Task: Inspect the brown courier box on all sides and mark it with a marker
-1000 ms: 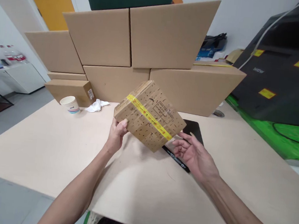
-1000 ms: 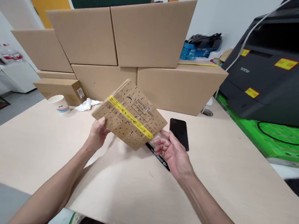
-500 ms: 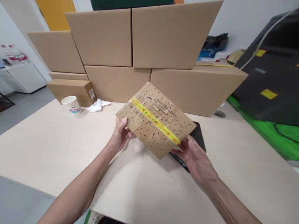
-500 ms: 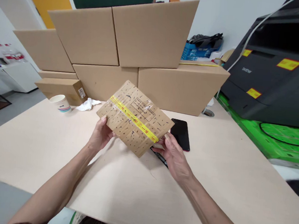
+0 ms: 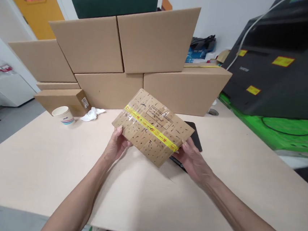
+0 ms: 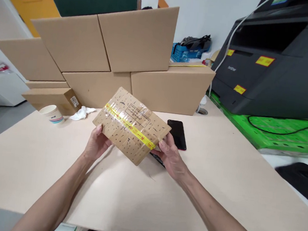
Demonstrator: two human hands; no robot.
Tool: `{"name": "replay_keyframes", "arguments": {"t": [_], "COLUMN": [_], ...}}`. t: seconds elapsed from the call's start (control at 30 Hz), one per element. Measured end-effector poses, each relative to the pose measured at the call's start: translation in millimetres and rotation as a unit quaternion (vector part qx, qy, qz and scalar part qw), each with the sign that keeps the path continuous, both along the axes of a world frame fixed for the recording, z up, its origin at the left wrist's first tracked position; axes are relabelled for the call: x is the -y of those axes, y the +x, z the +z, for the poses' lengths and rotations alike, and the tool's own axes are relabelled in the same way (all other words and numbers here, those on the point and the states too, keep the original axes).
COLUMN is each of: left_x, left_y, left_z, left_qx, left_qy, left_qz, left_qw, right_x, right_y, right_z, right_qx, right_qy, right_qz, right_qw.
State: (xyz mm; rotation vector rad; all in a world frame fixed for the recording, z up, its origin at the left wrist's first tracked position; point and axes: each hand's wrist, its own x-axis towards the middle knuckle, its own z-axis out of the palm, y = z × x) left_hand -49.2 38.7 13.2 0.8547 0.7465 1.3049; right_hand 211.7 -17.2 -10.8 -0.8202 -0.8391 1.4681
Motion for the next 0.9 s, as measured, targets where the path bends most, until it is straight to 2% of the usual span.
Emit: {"name": "replay_keyframes", "arguments": {"t": [0.17, 0.43, 0.53, 0.67, 0.77, 0.83, 0.9], "left_x": [0, 2, 2, 1, -1, -2, -4], "left_y": [-3, -4, -7, -11, -11, -12, -13], "left_z": [-3.5, -1.1, 1.4, 4.6, 8.6, 12.0, 15.8], "left_qx": [-0.006, -0.079, -0.117, -0.167, -0.149, -0.115, -0.083], "left_qy": [-0.013, 0.036, 0.046, 0.018, -0.044, -0.082, -0.103], "left_qz": [-0.023, -0.046, -0.052, -0.049, -0.05, -0.032, 0.008], "left_qw": [1.0, 0.995, 0.991, 0.985, 0.987, 0.989, 0.991], "right_x": [-1, -21, -25, -26, -28, -29, -27], "right_y": [1, 14, 18, 21, 25, 32, 40], "right_z": [-3.4, -7.3, -9.8, -12.2, -10.3, -6.6, -1.5], "right_qx": [-0.009, -0.042, -0.023, 0.035, 0.098, 0.176, 0.297], "right_qy": [-0.004, -0.045, -0.031, -0.008, -0.012, -0.02, -0.013], "right_qz": [-0.012, -0.116, -0.122, -0.103, -0.082, -0.085, -0.093], "right_qw": [1.0, 0.991, 0.992, 0.994, 0.992, 0.981, 0.95]}}
